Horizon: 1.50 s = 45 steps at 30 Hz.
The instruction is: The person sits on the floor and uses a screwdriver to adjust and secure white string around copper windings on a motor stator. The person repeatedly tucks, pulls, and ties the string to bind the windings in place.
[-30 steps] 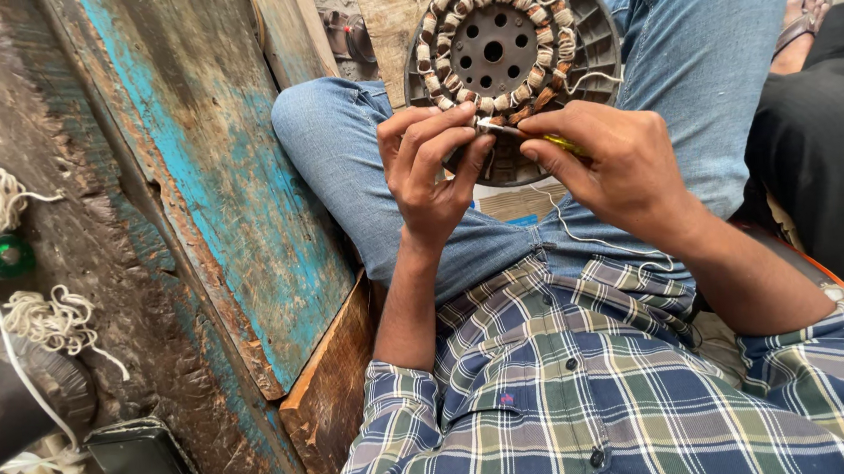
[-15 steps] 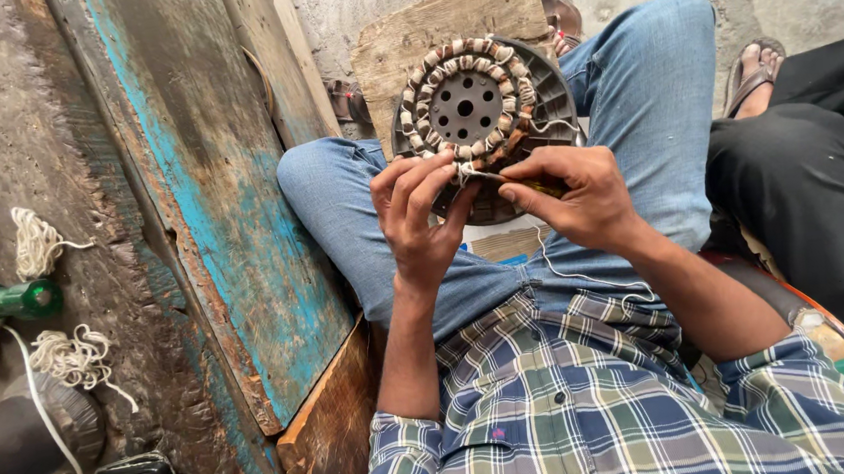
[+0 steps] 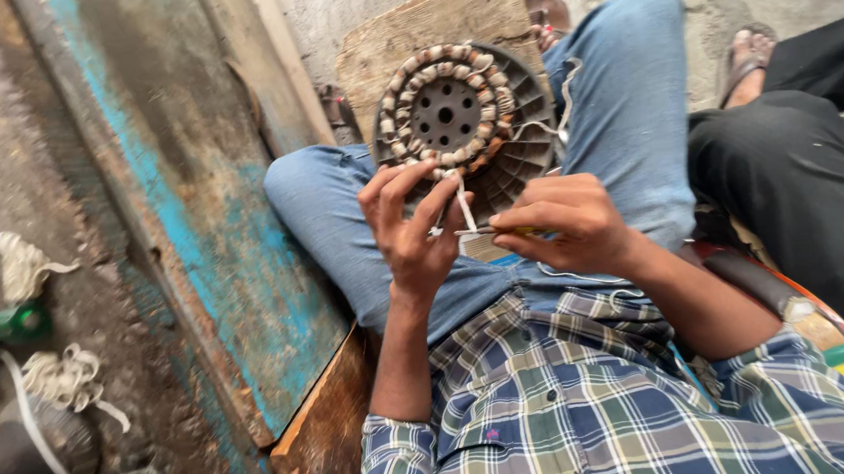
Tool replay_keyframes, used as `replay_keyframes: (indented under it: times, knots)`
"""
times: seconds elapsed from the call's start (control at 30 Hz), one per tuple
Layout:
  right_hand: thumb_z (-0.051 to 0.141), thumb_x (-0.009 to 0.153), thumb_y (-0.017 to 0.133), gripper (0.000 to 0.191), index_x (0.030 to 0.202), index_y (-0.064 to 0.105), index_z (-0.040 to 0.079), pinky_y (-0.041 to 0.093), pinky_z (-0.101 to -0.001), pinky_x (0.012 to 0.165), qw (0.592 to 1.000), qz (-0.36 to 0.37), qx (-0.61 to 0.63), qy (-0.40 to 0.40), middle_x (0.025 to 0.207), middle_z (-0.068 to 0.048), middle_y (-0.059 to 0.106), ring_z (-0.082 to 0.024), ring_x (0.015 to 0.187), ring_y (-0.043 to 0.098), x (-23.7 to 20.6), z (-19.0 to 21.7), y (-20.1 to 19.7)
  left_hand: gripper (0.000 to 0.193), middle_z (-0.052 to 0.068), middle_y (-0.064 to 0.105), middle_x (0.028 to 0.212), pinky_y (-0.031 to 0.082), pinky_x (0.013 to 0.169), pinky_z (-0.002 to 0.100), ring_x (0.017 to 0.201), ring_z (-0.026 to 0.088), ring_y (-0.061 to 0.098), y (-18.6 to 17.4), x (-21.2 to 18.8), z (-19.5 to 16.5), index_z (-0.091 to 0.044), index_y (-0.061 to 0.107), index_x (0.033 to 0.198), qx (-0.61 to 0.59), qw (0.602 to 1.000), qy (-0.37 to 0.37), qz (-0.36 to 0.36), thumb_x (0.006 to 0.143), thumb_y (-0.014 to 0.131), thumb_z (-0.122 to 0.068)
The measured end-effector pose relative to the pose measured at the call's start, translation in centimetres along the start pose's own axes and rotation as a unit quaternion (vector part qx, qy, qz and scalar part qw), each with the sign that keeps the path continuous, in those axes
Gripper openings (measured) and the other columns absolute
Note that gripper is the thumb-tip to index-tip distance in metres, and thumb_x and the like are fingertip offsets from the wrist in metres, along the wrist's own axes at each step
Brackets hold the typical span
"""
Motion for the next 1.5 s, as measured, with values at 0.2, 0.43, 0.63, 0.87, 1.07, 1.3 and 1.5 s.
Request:
replay_keyframes:
  times: [0.2,0.43,0.63,0.87,1.07,1.3,1.5]
  knots:
    - [0.009,0.085,0.085,0.026,0.106,0.069,0.006,0.052,-0.0359,0.059,1.000,0.007,-0.022,0.018,0.083,-0.006,0.070,-0.023,0.070,0.069,-0.3,-0.1,-0.2,0.022,0.005,0.065,0.120,0.043,0.107,0.045,0.119,0.030,0.055,-0.1,0.6,-0.8,-0.012,0.071,0.098,-0.056,0.998,0.017,0.031,0.080,0.082,-0.009]
    - [0.012,0.085,0.082,0.033,0.114,0.068,0.009,0.056,-0.0383,0.067,0.991,0.032,-0.130,-0.010,0.096,-0.007,0.069,-0.025,0.082,0.070,-0.4,0.2,-1.3,0.016,0.001,0.066,0.109,0.033,0.117,0.051,0.113,0.024,0.058,-0.5,1.4,-0.8,-0.012,0.068,0.091,-0.106,0.987,0.012,0.116,0.080,0.079,-0.014]
    - [0.008,0.085,0.083,0.033,0.116,0.073,0.009,0.050,-0.0340,0.054,0.985,-0.022,-0.146,0.090,0.076,-0.001,0.061,-0.018,0.061,0.062,0.5,-2.0,-2.1,0.013,0.001,0.070,0.101,0.027,0.122,0.052,0.106,0.021,0.062,-1.2,1.7,-0.4,-0.012,0.064,0.085,-0.231,0.961,-0.030,0.152,0.083,0.076,-0.013]
    - [0.015,0.078,0.081,0.028,0.105,0.075,0.011,0.056,-0.0331,0.057,0.976,0.046,-0.212,-0.030,0.088,-0.002,0.066,-0.018,0.066,0.069,3.8,-2.0,2.0,0.014,0.002,0.069,0.098,0.028,0.123,0.054,0.103,0.021,0.063,-1.3,0.8,-0.7,-0.009,0.066,0.096,-0.240,0.963,-0.039,0.113,0.085,0.076,-0.009]
    - [0.009,0.081,0.082,0.025,0.105,0.074,0.012,0.058,-0.0314,0.066,0.989,-0.002,-0.143,-0.025,0.097,-0.003,0.070,-0.020,0.079,0.073,4.0,-1.5,0.1,0.017,0.004,0.070,0.099,0.047,0.105,0.043,0.100,0.023,0.068,-0.8,-0.3,-0.3,-0.008,0.065,0.103,-0.252,0.963,-0.058,0.081,0.090,0.075,-0.002]
    - [-0.010,0.107,0.068,0.020,0.122,0.059,-0.001,0.059,-0.0276,0.068,0.969,-0.191,-0.151,0.035,0.095,-0.012,0.073,-0.017,0.079,0.075,2.3,-0.9,-3.8,0.030,0.003,0.073,0.102,0.052,0.086,0.032,0.091,0.018,0.070,0.0,-1.3,-1.3,-0.006,0.065,0.120,-0.287,0.945,-0.106,0.115,0.093,0.077,-0.004]
    - [0.002,0.101,0.058,0.011,0.112,0.059,-0.001,0.052,-0.0303,0.051,0.933,-0.355,0.030,0.053,0.071,-0.007,0.064,-0.014,0.055,0.067,2.5,1.7,-10.0,0.025,0.001,0.073,0.100,0.049,0.087,0.034,0.090,0.016,0.068,0.6,-0.9,-2.7,-0.009,0.070,0.115,-0.155,0.982,-0.014,0.103,0.092,0.080,-0.008]
Point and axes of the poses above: each hand's wrist, its own x-axis towards the middle knuckle, its own y-axis out of the palm, z = x × y, the point moved 5 cm from there along x, towards the middle knuckle
